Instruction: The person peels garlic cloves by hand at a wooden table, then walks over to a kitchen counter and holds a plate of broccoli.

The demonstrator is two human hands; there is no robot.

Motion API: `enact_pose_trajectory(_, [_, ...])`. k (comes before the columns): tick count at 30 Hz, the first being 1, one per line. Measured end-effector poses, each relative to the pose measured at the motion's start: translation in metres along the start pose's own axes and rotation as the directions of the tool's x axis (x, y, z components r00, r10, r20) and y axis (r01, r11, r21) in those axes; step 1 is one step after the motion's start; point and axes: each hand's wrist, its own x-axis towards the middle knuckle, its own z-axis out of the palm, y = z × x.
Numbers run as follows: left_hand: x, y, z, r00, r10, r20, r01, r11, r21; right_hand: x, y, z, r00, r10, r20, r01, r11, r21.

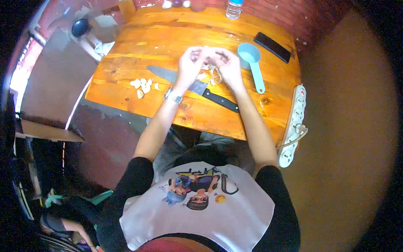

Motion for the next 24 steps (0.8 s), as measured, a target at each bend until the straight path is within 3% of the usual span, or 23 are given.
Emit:
enact_pose_trajectory(2, [-0.002,0.006,0.001,0.999,-0.008,0.051,0.0,0.987,0.16,-0.002,-0.011,0.004,0.999,0.039,-0.018,-0.04,0.998,-0.048])
enact_pose_trajectory(5, [0.002,-0.014,-0.003,0.999,-0.052,0.013,0.05,0.989,0.14,-0.002,-0.008,0.009,1.0,-0.011,-0.006,0.011,0.999,-0.038])
enact_pose_trajectory(8, [0.001,-0.005,-0.006,0.999,0.015,-0.037,-0.006,0.974,0.226,-0.004,-0.009,0.013,1.0,0.024,0.006,-0.024,0.998,0.066])
enact_pose_trajectory(10, [0.003,-0.008,-0.009,0.977,0.212,-0.024,-0.191,0.919,0.346,0.001,-0.002,0.005,0.997,0.076,0.024,-0.08,0.971,0.227])
enact_pose_trajectory(12, [0.005,-0.009,-0.012,0.911,0.407,0.06,-0.383,0.786,0.485,0.005,0.002,-0.002,0.996,0.084,0.029,-0.088,0.969,0.233])
enact_pose_trajectory(15, [0.004,0.005,-0.011,0.998,0.002,0.064,-0.018,0.967,0.254,0.005,0.002,-0.006,0.995,0.092,0.047,-0.1,0.97,0.222])
enact_pose_trajectory(17, [0.006,-0.007,-0.011,0.994,-0.056,0.098,0.045,0.992,0.114,0.003,-0.005,-0.002,0.994,0.099,0.051,-0.107,0.973,0.206])
enact_pose_trajectory(21, [0.005,0.0,-0.015,0.964,-0.176,0.2,0.204,0.97,-0.128,0.001,-0.013,-0.001,0.998,0.046,-0.04,-0.049,0.995,-0.083])
enact_pose_trajectory(24, [0.005,-0.006,-0.015,0.947,-0.201,0.25,0.226,0.971,-0.075,0.002,-0.012,-0.002,0.998,-0.021,-0.058,0.013,0.99,-0.138])
